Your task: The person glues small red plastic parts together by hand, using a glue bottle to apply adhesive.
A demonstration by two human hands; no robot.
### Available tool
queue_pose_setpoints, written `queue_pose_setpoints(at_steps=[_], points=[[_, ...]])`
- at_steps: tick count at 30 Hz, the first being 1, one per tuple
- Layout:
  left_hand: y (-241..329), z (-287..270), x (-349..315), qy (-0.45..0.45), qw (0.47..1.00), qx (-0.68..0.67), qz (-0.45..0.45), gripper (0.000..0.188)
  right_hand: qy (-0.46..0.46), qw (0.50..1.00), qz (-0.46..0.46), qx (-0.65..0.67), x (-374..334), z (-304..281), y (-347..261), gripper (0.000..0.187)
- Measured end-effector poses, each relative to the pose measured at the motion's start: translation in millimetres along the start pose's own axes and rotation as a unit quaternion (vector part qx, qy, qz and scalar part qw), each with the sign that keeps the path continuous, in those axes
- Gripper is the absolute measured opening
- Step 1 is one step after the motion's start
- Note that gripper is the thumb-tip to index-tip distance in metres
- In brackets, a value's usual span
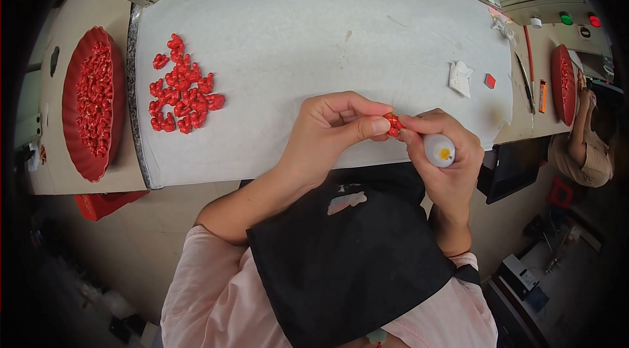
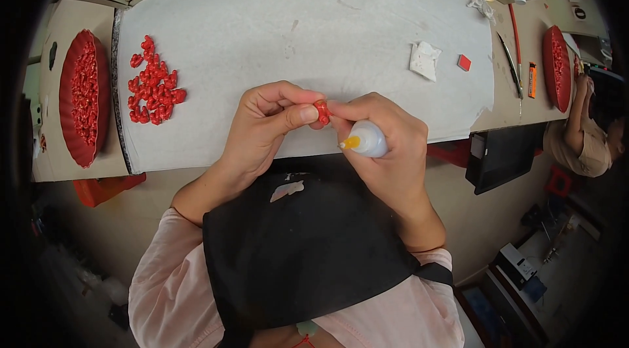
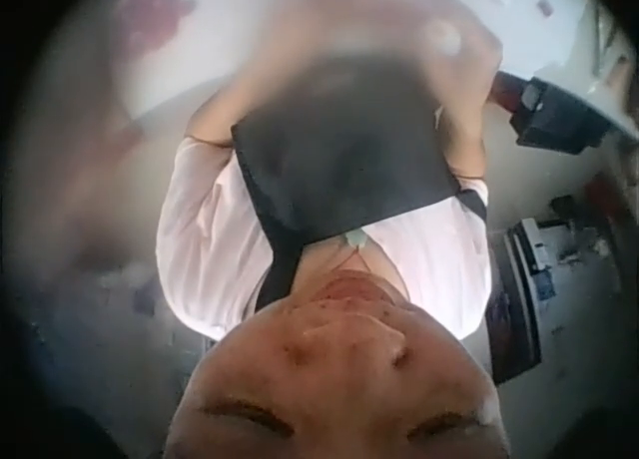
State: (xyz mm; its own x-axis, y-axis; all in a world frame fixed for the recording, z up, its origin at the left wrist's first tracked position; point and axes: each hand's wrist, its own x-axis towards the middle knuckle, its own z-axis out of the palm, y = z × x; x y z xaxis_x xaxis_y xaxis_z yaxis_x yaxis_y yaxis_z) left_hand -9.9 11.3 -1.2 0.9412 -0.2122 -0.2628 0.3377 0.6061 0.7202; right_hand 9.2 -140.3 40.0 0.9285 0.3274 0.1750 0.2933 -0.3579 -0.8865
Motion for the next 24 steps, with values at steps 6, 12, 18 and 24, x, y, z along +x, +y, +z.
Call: queue_pose_setpoints(at_steps=[6,12,18,24], points=[[-0.6,-4.0,0.1,-0.018,1.000,-0.015,0.012,0.012,-0.003,1.000,-0.012,-0.014,0.7,3.6,-2.7,0.020],[-2.8,-6.1,-0.8,-0.042,0.998,-0.035,0.039,0.012,0.015,0.991,-0.105,-0.076,0.1,7.6,0.6,0.021],[-4.4,-7.4,-3.1,-0.033,0.990,0.069,0.122,0.015,0.065,0.969,-0.219,-0.093,-4.7,17.1,22.9,0.024],[-0.7,-3.7,-4.3,-0.025,0.990,0.059,0.122,0.022,0.079,0.956,-0.255,-0.120,-5.4,20.1,23.3,0.027]])
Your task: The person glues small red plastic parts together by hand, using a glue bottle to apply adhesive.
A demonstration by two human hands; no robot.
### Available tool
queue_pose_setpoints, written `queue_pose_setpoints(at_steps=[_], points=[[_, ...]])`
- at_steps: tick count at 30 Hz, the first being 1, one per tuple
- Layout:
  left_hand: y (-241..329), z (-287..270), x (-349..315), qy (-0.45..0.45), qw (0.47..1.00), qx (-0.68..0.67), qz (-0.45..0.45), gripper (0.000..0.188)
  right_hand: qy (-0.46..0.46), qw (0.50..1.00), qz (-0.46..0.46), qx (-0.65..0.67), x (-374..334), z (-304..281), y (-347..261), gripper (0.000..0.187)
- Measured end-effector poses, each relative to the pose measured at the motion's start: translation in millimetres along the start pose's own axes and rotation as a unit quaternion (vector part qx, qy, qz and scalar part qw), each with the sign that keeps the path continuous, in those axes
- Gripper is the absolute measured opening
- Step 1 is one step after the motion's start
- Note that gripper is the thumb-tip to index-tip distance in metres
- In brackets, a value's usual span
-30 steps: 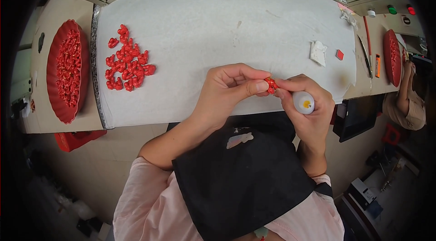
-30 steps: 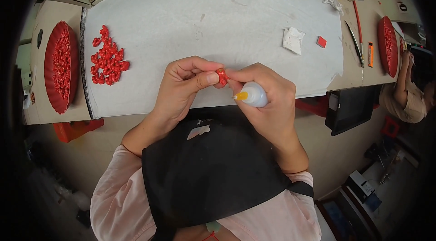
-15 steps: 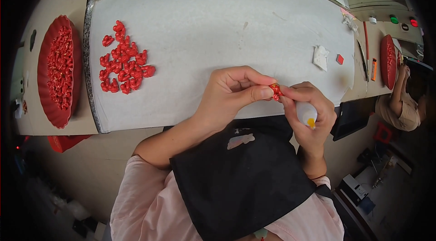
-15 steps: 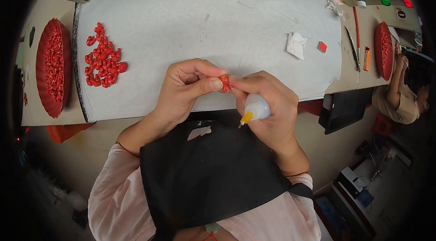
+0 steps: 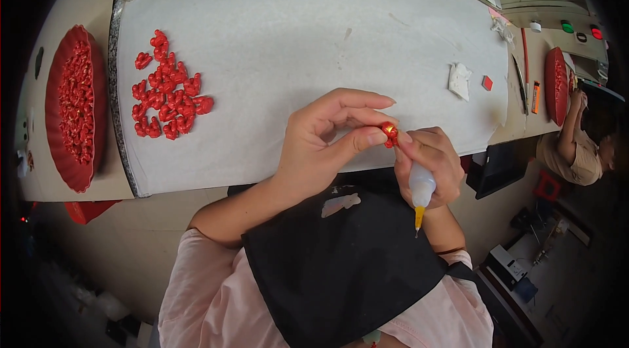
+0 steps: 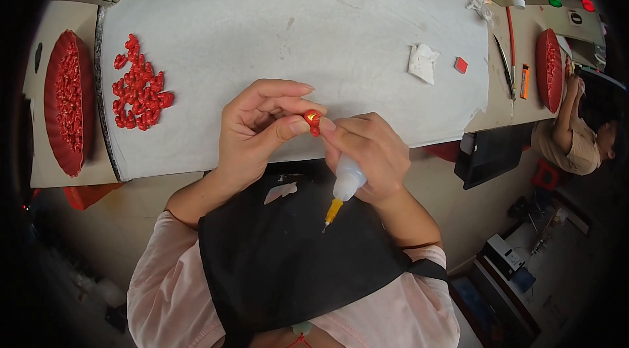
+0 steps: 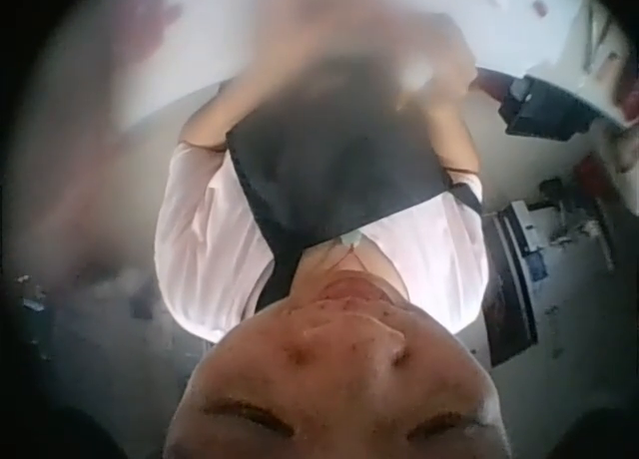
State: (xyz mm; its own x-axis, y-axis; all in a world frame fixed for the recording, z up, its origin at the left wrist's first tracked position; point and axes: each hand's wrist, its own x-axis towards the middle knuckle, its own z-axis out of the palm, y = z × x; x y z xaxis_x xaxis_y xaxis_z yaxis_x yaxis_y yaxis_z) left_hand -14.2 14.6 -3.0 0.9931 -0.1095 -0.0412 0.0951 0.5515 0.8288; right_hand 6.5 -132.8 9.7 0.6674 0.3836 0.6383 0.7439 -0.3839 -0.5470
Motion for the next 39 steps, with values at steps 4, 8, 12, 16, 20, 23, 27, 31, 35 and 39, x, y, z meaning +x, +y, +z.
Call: queue_pose_setpoints(at_steps=[4,8,12,16,20,23,27,31,35,39], points=[[-2.2,-2.1,-1.9,-0.021,0.999,0.037,0.026,0.027,-0.013,1.000,-0.006,0.000,-1.4,-3.7,-1.1,0.028],[-1.9,-0.3,-3.1,-0.016,0.998,0.054,0.040,0.026,-0.018,1.000,-0.018,0.003,-1.6,-6.2,-1.4,0.027],[-2.5,0.5,-2.9,-0.016,0.996,0.070,0.049,0.025,-0.025,0.999,-0.025,0.005,-3.0,-7.6,-0.3,0.028],[-2.7,1.2,-2.6,-0.013,0.992,0.100,0.071,0.021,-0.032,0.999,-0.020,0.009,-3.3,-8.9,-1.1,0.028],[-3.8,1.5,-2.4,-0.013,0.990,0.109,0.085,0.021,-0.026,0.999,-0.016,0.009,-3.6,-8.3,-1.4,0.028],[-2.9,-0.2,-2.8,-0.011,0.991,0.111,0.073,0.020,-0.021,1.000,-0.020,0.009,-5.4,-7.0,0.3,0.028],[-2.5,-3.1,-2.4,-0.050,0.988,0.128,0.076,0.020,-0.014,1.000,-0.016,0.009,-5.1,-5.9,-0.1,0.027],[-4.4,0.3,-2.5,-0.011,0.993,0.093,0.065,0.018,-0.015,1.000,-0.012,0.018,-4.6,-5.5,0.5,0.027],[-4.4,1.0,-2.3,-0.006,0.995,0.088,0.056,0.017,-0.008,1.000,-0.006,0.015,-3.6,-4.2,-0.1,0.028],[-3.6,-2.4,-1.7,-0.026,0.993,0.101,0.059,0.019,-0.009,1.000,0.001,0.014,-2.8,-3.7,-0.3,0.026]])
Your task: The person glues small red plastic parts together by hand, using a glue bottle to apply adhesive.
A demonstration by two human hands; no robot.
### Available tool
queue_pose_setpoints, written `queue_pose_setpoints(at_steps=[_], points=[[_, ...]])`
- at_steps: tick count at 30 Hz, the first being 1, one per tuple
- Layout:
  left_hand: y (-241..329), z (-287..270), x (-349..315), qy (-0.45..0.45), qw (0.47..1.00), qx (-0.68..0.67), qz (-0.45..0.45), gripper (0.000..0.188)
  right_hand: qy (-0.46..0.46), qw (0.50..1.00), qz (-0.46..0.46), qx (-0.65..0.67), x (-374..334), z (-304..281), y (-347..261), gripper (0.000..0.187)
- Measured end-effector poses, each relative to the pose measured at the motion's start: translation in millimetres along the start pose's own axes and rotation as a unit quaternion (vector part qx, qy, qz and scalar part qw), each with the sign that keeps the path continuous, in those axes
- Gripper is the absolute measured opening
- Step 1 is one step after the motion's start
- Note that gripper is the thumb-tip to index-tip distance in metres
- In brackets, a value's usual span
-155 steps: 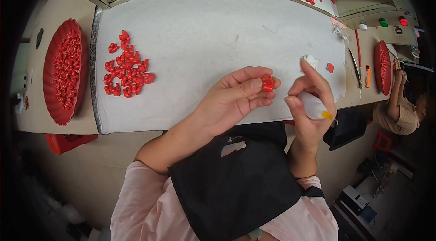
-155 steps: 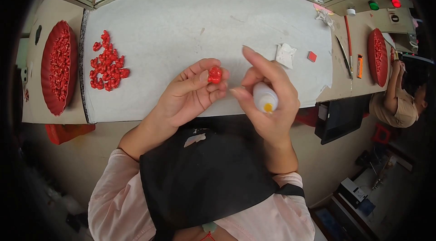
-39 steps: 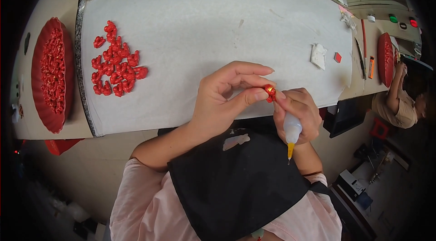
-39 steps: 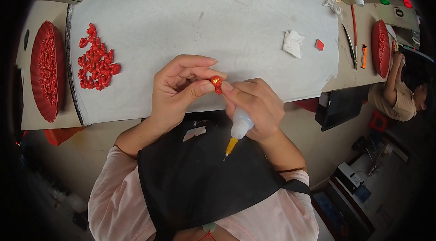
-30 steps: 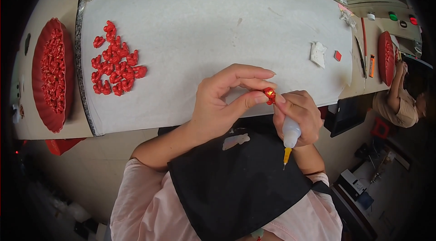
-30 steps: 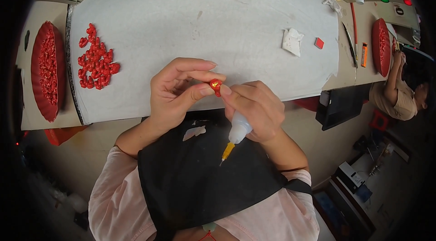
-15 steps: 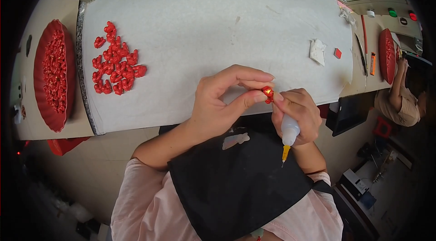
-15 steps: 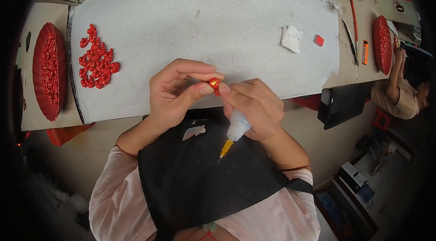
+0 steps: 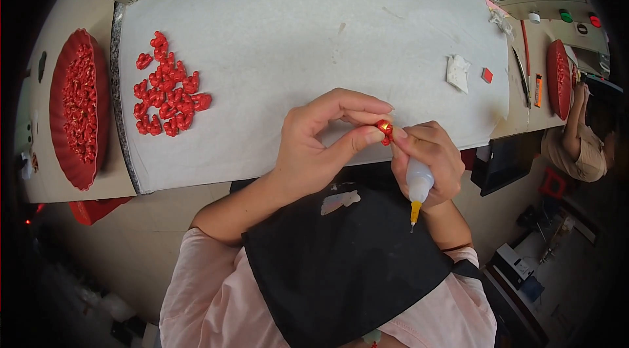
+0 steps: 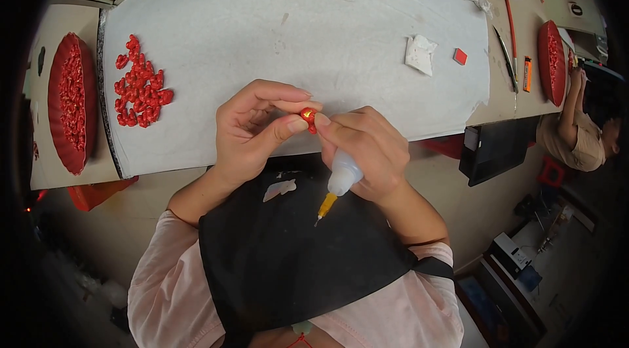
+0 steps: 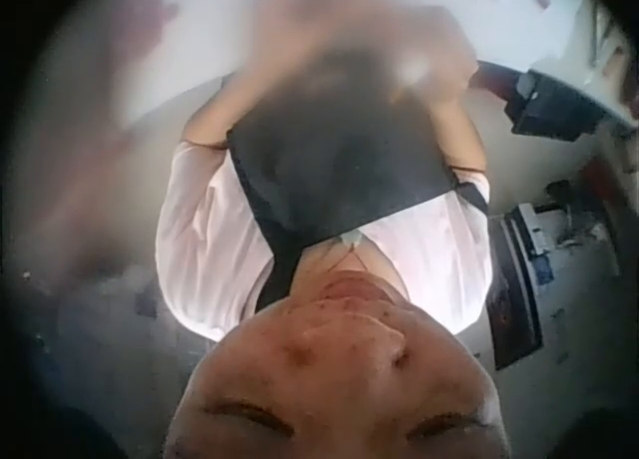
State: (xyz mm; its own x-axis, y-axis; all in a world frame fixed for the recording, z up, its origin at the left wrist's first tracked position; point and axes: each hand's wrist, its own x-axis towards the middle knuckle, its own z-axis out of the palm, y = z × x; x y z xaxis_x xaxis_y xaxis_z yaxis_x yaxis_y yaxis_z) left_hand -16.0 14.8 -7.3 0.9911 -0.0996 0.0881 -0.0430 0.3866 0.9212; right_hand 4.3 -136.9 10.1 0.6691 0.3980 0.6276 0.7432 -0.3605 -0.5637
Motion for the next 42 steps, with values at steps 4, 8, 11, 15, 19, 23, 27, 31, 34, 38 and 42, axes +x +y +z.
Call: queue_pose_setpoints(at_steps=[4,8,11,15,19,23,27,31,34,38,42], points=[[1.1,2.8,0.5,0.018,0.999,-0.012,-0.023,0.019,-0.001,1.000,0.010,-0.007,2.3,-1.2,-1.9,0.024],[4.1,3.8,5.7,0.041,0.994,-0.079,-0.069,0.018,-0.022,0.986,0.145,0.077,9.8,-4.3,-3.9,0.020],[3.8,1.7,7.6,0.038,0.986,-0.131,-0.100,0.017,-0.015,0.971,0.201,0.126,14.7,-3.7,-5.2,0.017],[4.4,3.2,8.8,0.033,0.978,-0.157,-0.133,0.018,-0.007,0.963,0.230,0.137,18.7,-5.7,-7.0,0.015],[3.7,3.9,8.3,0.046,0.978,-0.155,-0.129,0.018,-0.005,0.955,0.252,0.155,19.2,-6.6,-6.9,0.014],[3.2,1.6,8.4,0.037,0.974,-0.168,-0.146,0.017,-0.004,0.945,0.278,0.172,19.3,-8.7,-7.5,0.013],[2.3,3.5,7.7,0.037,0.975,-0.170,-0.138,0.017,-0.002,0.937,0.294,0.191,18.5,-9.7,-7.3,0.012],[0.4,7.4,6.2,0.052,0.986,-0.121,-0.107,0.017,-0.006,0.933,0.299,0.200,17.6,-10.4,-4.7,0.011],[-1.1,10.0,6.9,0.057,0.989,-0.116,-0.078,0.017,-0.007,0.933,0.304,0.194,18.8,-10.4,-3.7,0.009],[-0.1,10.8,6.4,0.064,0.989,-0.109,-0.080,0.016,-0.015,0.928,0.319,0.194,20.8,-10.7,-3.7,0.008],[2.8,9.9,4.3,0.073,0.989,-0.091,-0.085,0.015,-0.028,0.919,0.348,0.185,19.7,-10.3,-5.5,0.008]])
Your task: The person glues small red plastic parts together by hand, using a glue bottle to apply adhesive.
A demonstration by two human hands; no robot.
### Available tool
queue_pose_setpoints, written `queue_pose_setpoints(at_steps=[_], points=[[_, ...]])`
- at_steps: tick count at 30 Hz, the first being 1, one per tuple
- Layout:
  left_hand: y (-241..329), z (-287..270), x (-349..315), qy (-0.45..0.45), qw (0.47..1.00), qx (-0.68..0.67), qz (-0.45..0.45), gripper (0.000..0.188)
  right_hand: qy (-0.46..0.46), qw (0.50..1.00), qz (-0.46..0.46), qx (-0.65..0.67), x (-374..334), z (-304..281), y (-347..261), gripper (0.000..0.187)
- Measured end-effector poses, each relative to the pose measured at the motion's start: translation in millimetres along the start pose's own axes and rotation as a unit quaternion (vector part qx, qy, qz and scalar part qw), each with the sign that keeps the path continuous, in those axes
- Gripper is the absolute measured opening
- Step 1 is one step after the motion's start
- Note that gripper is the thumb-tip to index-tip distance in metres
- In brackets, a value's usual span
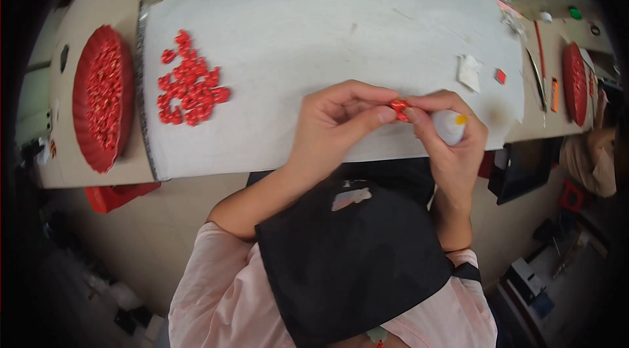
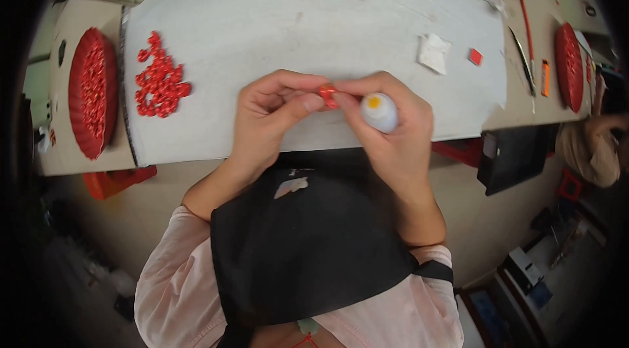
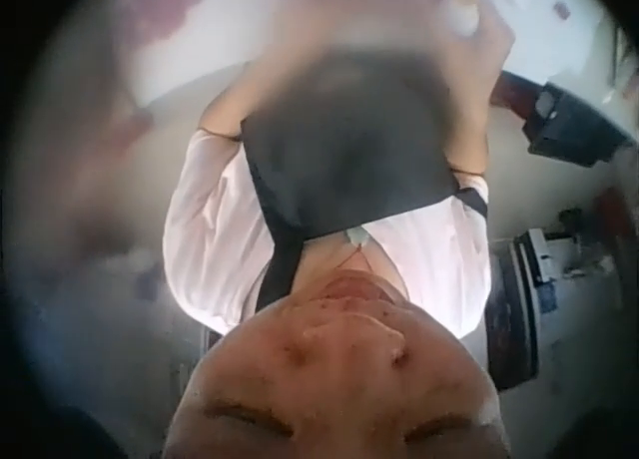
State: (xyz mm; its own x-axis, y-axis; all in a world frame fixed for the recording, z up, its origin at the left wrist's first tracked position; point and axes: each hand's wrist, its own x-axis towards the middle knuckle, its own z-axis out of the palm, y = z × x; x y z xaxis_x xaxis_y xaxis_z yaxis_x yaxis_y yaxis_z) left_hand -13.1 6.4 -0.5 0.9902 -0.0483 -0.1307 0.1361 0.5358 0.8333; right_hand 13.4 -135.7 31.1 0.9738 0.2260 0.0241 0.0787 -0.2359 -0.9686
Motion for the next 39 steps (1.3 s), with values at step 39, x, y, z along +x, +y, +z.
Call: queue_pose_setpoints(at_steps=[39], points=[[107.4,-64.5,157.6,-0.019,0.556,0.717,0.420,0.010,0.068,0.996,-0.049,0.029,-4.0,-24.9,20.1,0.021]])
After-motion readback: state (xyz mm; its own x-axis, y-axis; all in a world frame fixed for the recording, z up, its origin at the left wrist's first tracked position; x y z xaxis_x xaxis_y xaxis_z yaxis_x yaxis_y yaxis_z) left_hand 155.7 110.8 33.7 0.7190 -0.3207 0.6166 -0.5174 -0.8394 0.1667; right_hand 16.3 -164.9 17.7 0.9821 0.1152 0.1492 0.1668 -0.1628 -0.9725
